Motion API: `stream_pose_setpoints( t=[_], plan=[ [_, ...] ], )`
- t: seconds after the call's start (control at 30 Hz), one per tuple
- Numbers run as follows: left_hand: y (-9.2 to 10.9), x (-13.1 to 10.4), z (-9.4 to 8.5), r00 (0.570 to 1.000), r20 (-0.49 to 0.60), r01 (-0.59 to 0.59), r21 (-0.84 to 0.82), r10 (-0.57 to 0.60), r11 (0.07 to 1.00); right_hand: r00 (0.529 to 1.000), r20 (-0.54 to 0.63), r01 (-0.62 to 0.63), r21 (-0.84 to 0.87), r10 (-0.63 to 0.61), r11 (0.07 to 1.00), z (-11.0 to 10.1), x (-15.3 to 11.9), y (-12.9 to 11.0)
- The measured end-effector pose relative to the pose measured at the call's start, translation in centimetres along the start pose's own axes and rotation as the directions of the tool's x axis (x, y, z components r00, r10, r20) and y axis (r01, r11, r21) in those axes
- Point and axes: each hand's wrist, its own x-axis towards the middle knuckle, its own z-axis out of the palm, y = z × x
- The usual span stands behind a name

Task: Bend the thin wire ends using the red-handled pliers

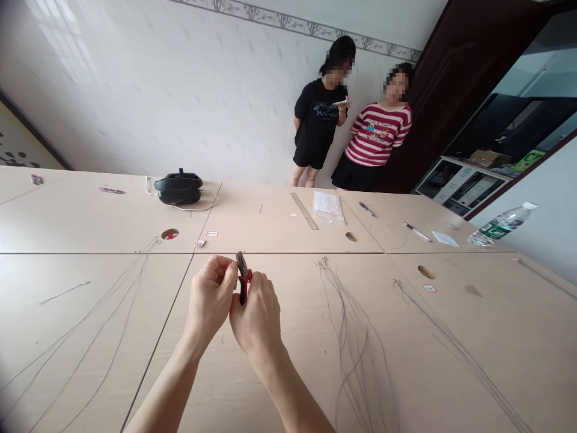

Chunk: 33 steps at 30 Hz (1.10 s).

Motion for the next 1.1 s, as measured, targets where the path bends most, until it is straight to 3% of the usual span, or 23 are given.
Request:
stream_pose_setpoints(
  t=[0.27, 0.5, 1.1],
  plan=[
    [-0.22, -0.03, 0.17, 1.000, -0.016, -0.004, 0.008, 0.004, 1.000, 0.997, 0.053, -0.055, 0.023, 0.054, 0.998, -0.04, 0.19, 0.00],
    [-0.23, -0.03, 0.35, 1.000, 0.002, 0.017, -0.040, -0.017, 0.999, 0.998, 0.033, -0.047, 0.015, 0.046, 0.999, -0.19, 0.07, -0.04],
    [-0.56, 0.24, 0.03, 0.998, 0.035, -0.047, 0.064, 0.044, 0.997, 0.999, 0.014, -0.039, 0.077, 0.038, 0.996, -0.17, 0.47, 0.83]
  ],
)
